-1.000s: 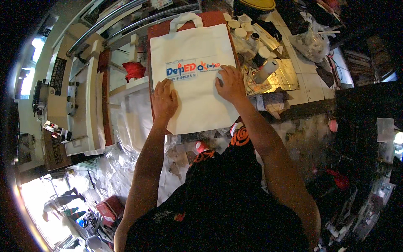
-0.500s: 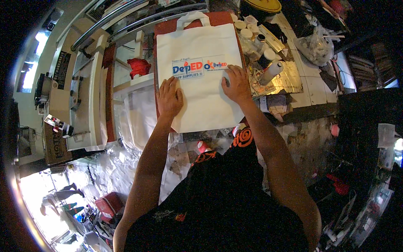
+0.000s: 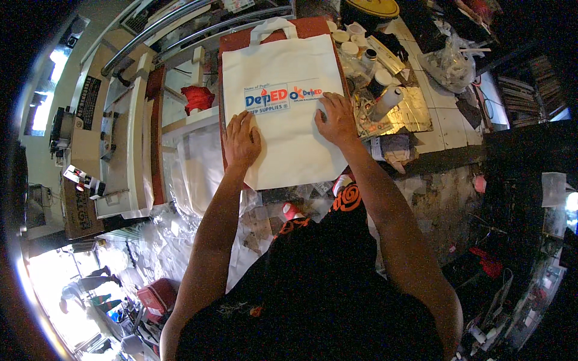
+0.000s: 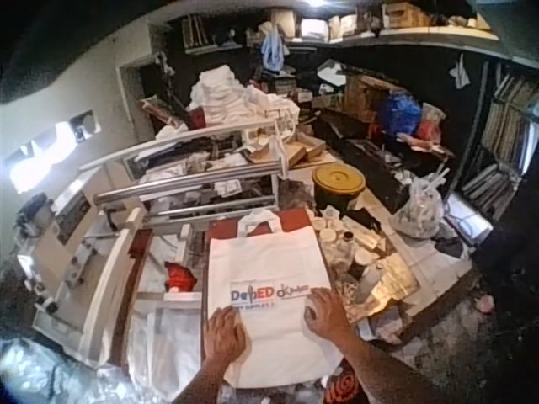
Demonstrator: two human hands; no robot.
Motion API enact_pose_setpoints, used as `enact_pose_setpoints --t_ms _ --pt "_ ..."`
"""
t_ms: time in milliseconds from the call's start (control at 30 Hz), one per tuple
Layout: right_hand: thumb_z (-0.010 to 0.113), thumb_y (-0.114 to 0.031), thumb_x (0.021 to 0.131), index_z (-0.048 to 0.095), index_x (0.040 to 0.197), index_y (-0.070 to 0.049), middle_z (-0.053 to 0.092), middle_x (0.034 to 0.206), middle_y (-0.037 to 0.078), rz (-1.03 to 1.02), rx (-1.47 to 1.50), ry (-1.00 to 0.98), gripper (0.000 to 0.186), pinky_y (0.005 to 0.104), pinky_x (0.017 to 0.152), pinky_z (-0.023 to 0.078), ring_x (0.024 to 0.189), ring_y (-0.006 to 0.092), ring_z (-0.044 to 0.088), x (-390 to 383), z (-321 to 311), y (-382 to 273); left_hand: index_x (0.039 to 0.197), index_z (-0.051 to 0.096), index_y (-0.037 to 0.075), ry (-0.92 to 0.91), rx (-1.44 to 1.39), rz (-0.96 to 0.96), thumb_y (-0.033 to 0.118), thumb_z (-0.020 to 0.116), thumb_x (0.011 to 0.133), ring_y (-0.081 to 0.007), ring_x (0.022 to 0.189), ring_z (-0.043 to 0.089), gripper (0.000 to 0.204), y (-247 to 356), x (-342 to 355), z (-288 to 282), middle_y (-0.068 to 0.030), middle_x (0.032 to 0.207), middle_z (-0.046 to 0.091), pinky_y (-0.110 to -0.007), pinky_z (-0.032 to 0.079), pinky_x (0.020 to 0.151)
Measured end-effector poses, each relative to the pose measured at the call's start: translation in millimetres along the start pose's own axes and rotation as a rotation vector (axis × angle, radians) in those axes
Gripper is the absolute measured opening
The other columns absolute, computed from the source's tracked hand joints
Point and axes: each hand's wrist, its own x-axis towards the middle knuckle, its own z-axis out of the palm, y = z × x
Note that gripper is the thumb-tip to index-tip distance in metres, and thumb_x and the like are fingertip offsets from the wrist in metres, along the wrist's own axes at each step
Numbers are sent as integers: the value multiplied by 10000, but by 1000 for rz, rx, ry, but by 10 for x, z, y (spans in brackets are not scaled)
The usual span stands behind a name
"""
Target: The person aligns tote bags on a heat press platen, places printed transfer sheets onto the bags by hand, and operates the heat press machine to apply the designs.
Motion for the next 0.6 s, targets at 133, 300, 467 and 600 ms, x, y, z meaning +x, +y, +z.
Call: enact_pose_setpoints --t_ms 133,300,467,600 --pt "678 -179 820 634 1146 3 613 1261 190 -32 -13 53 376 504 1061 395 1213 353 538 -21 33 25 1354 568 108 2 -29 5 254 557 921 -338 1360 452 457 -1 2 15 -71 1436 533 -489 361 1100" --pt "673 -191 824 642 1150 -16 614 1262 177 -23 -25 38 371 499 1051 406 1205 352 543 -45 118 77 1329 590 117 -18 49 20 248 560 905 -336 1314 494 444 -50 -24 53 -93 1384 558 -501 392 1058" --pt "670 -196 828 644 1155 -21 619 1260 172 -22 -20 32 372 499 1052 403 1207 351 544 -55 69 69 1279 628 108 26 -52 8 225 579 884 -327 1274 523 415 49 0 -6 -101 1334 577 -491 405 1040" --pt "677 -193 821 642 1133 -12 624 1249 175 1 -23 -1 363 498 1055 395 1195 355 547 -2 63 42 1271 633 111 51 -5 13 220 586 877 -316 1271 522 411 19 9 -14 -89 1332 579 -485 406 1042"
